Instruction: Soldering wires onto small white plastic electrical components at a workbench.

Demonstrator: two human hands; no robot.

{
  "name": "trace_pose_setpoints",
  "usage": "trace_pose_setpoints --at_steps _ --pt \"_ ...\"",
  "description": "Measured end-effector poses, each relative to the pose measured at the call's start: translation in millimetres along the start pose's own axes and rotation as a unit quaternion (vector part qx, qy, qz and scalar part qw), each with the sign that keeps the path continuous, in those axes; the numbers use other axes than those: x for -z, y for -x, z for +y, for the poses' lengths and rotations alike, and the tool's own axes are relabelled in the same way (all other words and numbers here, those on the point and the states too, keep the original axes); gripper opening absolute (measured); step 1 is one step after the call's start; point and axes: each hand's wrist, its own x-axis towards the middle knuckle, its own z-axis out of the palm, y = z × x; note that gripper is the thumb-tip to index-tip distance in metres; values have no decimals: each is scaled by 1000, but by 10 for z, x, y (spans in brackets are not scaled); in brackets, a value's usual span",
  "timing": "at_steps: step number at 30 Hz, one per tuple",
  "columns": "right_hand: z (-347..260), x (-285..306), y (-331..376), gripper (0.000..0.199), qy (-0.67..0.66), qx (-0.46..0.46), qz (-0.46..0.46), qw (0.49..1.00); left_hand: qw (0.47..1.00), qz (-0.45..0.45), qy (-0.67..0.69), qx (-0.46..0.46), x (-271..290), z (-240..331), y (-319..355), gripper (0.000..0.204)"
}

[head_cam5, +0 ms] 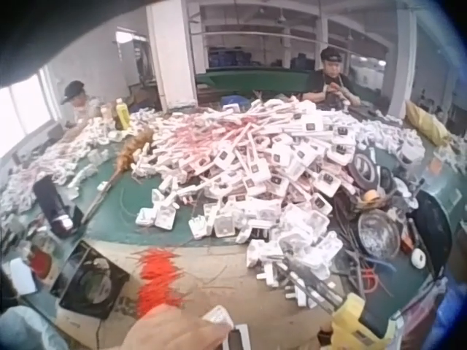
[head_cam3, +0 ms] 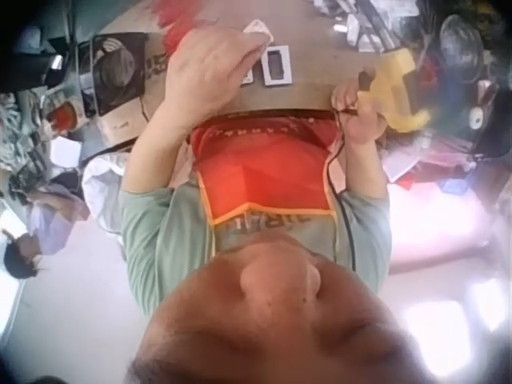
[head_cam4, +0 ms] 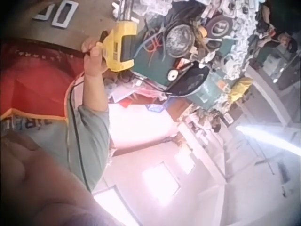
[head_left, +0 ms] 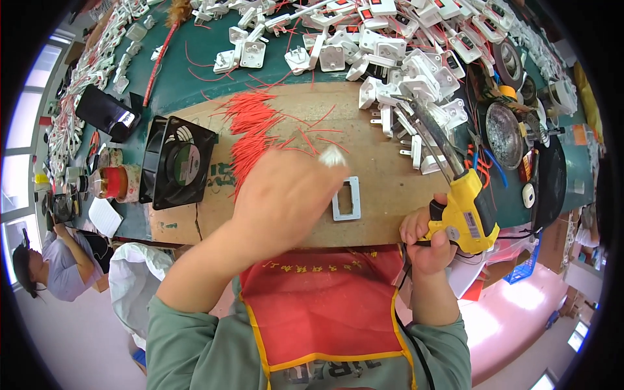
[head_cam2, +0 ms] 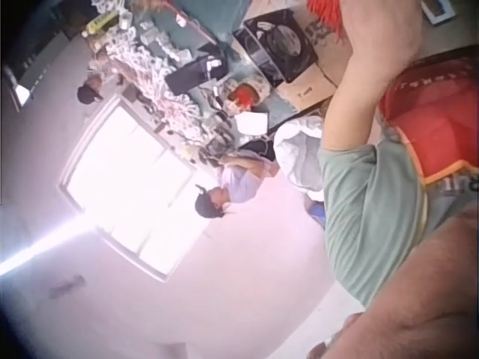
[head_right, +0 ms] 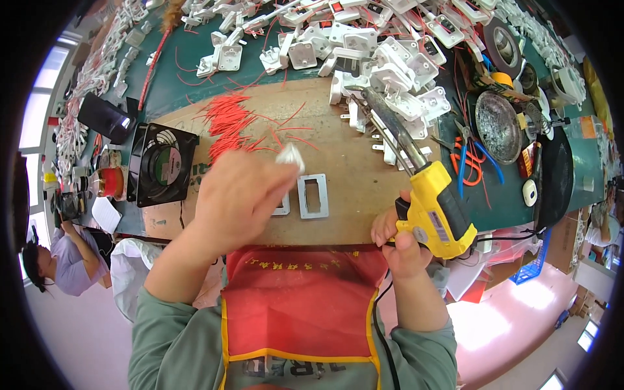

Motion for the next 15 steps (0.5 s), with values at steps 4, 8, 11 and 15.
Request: trace_pose_setpoints --at_steps 4,8,11,15 --pt "-46 -3 14 72 -44 -34 -19 998 995 -39 61 -65 15 15 248 26" --pt "-67 -15 2 73 -49 -55 -26 997 993 -45 51 -92 -47 21 290 34" --pt "-29 -38 -5 69 -3 -20 -8 1000 991 -60 52 -106 -81 45 268 37" --pt "-20 -34 -10 70 -6 -27 -7 1000 992 -64 65 -89 -135 17 300 33"
